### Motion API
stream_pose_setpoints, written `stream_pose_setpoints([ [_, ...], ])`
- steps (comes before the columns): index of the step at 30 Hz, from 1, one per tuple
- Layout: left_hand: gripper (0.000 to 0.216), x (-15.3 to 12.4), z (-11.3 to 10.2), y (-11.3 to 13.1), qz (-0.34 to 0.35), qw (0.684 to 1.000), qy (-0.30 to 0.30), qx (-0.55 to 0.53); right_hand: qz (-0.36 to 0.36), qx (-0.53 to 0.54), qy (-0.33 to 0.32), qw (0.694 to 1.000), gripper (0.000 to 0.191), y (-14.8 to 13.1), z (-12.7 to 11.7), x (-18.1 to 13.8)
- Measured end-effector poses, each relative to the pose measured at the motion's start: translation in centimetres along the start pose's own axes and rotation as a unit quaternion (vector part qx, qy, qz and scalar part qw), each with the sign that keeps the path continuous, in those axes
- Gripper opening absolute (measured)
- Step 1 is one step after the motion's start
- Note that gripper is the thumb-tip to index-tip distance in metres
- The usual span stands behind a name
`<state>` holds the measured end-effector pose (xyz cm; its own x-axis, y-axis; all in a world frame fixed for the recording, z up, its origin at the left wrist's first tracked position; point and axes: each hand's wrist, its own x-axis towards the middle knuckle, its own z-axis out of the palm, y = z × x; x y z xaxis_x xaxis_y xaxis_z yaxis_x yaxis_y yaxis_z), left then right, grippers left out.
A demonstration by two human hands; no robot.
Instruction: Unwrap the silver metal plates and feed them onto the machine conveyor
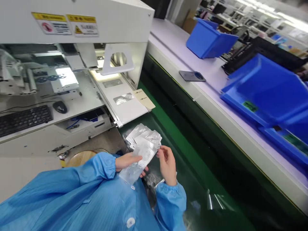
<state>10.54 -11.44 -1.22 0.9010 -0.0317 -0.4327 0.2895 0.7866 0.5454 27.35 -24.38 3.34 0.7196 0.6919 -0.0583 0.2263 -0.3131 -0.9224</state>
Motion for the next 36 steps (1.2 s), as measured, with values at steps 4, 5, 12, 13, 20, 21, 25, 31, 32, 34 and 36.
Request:
stream_pose_setpoints([
  [4,0.056,-2.6,-1.6,0.4,0.03,0.999,-0.022,0.012,-0.047,0.038,-0.154,0.986,0.028,-3.1,3.5,3.8],
  [5,0.055,-3.2,-2.3,0.5,0.033,0.999,-0.028,0.02,-0.048,0.032,-0.199,0.978,0.027,-3.5,4.5,4.5],
  [12,0.058,-7.2,-6.8,1.2,0.046,0.997,-0.035,0.051,-0.015,0.033,-0.377,0.925,0.03,-5.1,10.2,7.3],
  [13,0.057,-7.4,-7.0,1.3,0.049,0.997,-0.031,0.047,-0.015,0.031,-0.391,0.92,0.031,-5.4,10.6,7.7],
  [20,0.06,-6.6,-8.5,0.7,0.056,0.996,0.052,-0.055,-0.054,-0.024,-0.109,0.992,0.038,-4.8,14.3,17.2],
  [21,0.061,-6.6,-8.8,0.6,0.058,0.993,0.072,-0.07,-0.048,-0.051,-0.055,0.996,0.04,-4.5,15.4,19.4],
  [25,0.061,-7.7,-9.8,0.5,0.064,0.981,0.143,-0.115,-0.021,-0.142,0.026,0.989,0.036,-3.4,20.1,26.6],
  [31,0.059,-9.0,-10.1,0.6,0.081,0.964,0.202,-0.154,-0.08,-0.272,0.052,0.957,0.053,-2.2,23.9,25.9],
  [32,0.059,-9.1,-10.1,0.6,0.085,0.961,0.21,-0.159,-0.117,-0.308,0.035,0.943,0.055,-1.9,24.3,25.1],
  [34,0.061,-9.1,-10.1,0.8,0.094,0.957,0.22,-0.165,-0.185,-0.369,-0.03,0.91,0.056,-1.2,25.1,23.4],
  [36,0.062,-9.1,-10.2,1.1,0.1,0.956,0.222,-0.164,-0.208,-0.402,-0.094,0.887,0.054,-0.6,25.9,22.2],
])
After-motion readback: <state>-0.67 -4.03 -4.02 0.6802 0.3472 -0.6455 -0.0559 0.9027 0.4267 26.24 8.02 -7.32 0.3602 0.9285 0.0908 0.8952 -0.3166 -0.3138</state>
